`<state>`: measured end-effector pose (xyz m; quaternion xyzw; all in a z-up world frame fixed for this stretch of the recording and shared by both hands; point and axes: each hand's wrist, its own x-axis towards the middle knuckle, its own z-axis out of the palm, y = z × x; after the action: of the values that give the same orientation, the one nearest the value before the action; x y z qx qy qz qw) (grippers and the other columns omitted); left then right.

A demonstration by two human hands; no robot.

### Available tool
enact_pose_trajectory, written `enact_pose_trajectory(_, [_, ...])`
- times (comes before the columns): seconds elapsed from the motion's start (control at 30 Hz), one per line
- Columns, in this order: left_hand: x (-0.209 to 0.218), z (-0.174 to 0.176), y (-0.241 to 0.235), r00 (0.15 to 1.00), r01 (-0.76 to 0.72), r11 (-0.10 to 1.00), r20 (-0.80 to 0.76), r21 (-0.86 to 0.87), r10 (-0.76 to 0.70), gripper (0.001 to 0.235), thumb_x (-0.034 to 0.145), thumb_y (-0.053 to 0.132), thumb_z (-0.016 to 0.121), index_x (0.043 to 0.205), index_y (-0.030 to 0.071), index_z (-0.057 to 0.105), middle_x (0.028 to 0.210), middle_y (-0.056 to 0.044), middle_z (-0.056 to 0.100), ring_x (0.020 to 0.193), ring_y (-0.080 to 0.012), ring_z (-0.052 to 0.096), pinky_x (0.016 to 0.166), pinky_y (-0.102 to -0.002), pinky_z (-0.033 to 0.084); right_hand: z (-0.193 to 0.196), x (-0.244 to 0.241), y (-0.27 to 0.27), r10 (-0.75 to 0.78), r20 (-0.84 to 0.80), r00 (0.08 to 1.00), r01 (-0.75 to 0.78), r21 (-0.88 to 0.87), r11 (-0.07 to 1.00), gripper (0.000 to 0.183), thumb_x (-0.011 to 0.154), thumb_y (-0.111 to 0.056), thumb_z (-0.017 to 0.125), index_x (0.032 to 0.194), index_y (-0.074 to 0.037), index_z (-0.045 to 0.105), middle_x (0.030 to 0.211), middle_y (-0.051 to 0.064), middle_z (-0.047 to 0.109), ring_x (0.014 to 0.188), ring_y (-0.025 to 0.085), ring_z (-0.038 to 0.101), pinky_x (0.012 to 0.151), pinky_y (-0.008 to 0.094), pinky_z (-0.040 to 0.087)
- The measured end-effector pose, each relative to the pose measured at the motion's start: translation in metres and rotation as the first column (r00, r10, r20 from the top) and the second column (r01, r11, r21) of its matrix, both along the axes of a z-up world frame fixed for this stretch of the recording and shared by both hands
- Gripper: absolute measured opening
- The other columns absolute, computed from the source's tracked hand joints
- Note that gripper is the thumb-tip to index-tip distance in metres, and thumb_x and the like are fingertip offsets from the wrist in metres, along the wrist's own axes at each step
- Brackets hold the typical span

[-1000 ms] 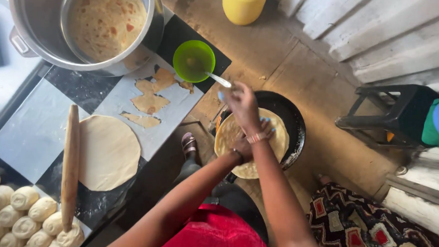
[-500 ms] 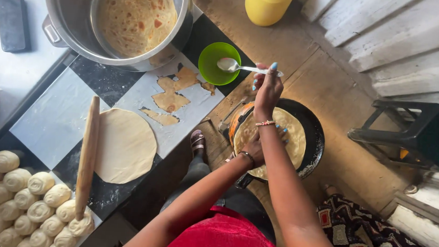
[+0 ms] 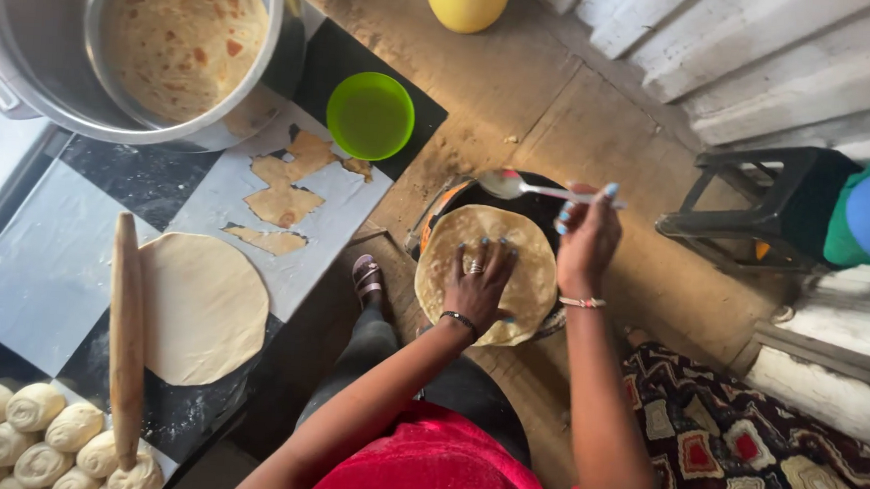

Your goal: Rolling out dough balls and cooking them on a flat pan with oil

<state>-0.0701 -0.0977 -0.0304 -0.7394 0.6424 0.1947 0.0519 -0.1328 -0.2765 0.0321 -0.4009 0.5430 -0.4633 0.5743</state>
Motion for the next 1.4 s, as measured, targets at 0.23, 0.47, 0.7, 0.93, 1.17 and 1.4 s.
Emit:
enact_pose_trajectory(0.23, [-0.011, 0.033, 0.006, 0.905, -0.255, 0.966, -0.342, 0.043, 0.254, 0.108, 0.1, 0.059, 0.085, 0.184, 0.016, 0.033, 0.192, -0.013, 0.025, 0.177, -0.0401, 0.022, 0.144, -0.068, 0.013, -0.016, -0.119, -0.015, 0.081, -0.634, 0.769, -0.387, -0.361, 0.849, 0.032, 0.129, -0.024, 0.066, 0.113, -0.008, 0.088, 0.086, 0.012, 0.073, 0.079, 0.024, 0.072, 0.07, 0.036, 0.06])
enact_pose_trajectory(0.47, [-0.056, -0.013, -0.009, 0.385, -0.843, 0.531, -0.596, 0.084, 0.705, 0.107, 0.111, 0.057, 0.072, 0.188, 0.008, 0.014, 0.188, -0.028, 0.015, 0.176, -0.0512, 0.013, 0.141, -0.071, 0.012, -0.047, -0.102, 0.036, 0.177, -0.416, 0.892, -0.206, -0.026, 0.978, 0.048, 0.128, -0.041, 0.054, 0.109, -0.013, 0.088, 0.08, 0.001, 0.066, 0.079, 0.013, 0.055, 0.078, 0.027, 0.05])
enact_pose_trajectory(0.7, [-0.01, -0.079, -0.063, 0.78, -0.522, 0.751, -0.583, -0.405, 0.227, 0.069, 0.11, 0.055, 0.075, 0.169, 0.021, 0.065, 0.175, -0.017, 0.055, 0.167, -0.0408, 0.05, 0.139, -0.056, 0.04, 0.016, -0.131, 0.057, 0.172, -0.599, 0.783, -0.244, -0.041, 0.969, 0.049, 0.129, -0.046, 0.056, 0.118, -0.012, 0.089, 0.087, 0.01, 0.078, 0.085, 0.024, 0.069, 0.085, 0.04, 0.059])
enact_pose_trajectory(0.93, [0.052, -0.062, -0.077, 0.938, 0.226, 0.922, -0.183, -0.315, -0.293, 0.135, 0.067, 0.058, 0.101, 0.184, 0.037, 0.037, 0.195, -0.019, 0.018, 0.181, -0.044, 0.018, 0.141, -0.065, 0.035, -0.029, -0.158, 0.058, -0.052, -0.724, 0.688, -0.056, -0.124, 0.991, 0.047, 0.13, -0.041, 0.05, 0.119, -0.018, 0.09, 0.086, 0.003, 0.083, 0.084, 0.02, 0.078, 0.087, 0.037, 0.064])
enact_pose_trajectory(1.17, [-0.016, -0.019, -0.077, 0.935, -0.327, 0.933, -0.191, -0.15, 0.298, 0.156, 0.074, 0.072, 0.101, 0.19, 0.018, 0.012, 0.192, -0.029, 0.013, 0.178, -0.05, 0.013, 0.145, -0.068, 0.008, 0.004, -0.115, 0.07, -0.053, -0.691, 0.721, -0.057, -0.135, 0.989, 0.039, 0.123, -0.031, 0.058, 0.119, -0.015, 0.093, 0.089, 0.009, 0.087, 0.086, 0.031, 0.084, 0.088, 0.048, 0.066])
enact_pose_trajectory(1.4, [0.003, -0.004, -0.07, 0.917, -0.365, 0.904, -0.254, -0.222, 0.307, 0.156, 0.076, 0.066, 0.105, 0.188, 0.007, 0.014, 0.19, -0.027, 0.017, 0.176, -0.0465, 0.023, 0.147, -0.061, 0.015, 0.021, -0.11, 0.068, -0.005, -0.61, 0.792, -0.054, -0.078, 0.996, 0.035, 0.116, -0.026, 0.061, 0.131, -0.012, 0.089, 0.095, 0.008, 0.089, 0.081, 0.02, 0.084, 0.082, 0.038, 0.069])
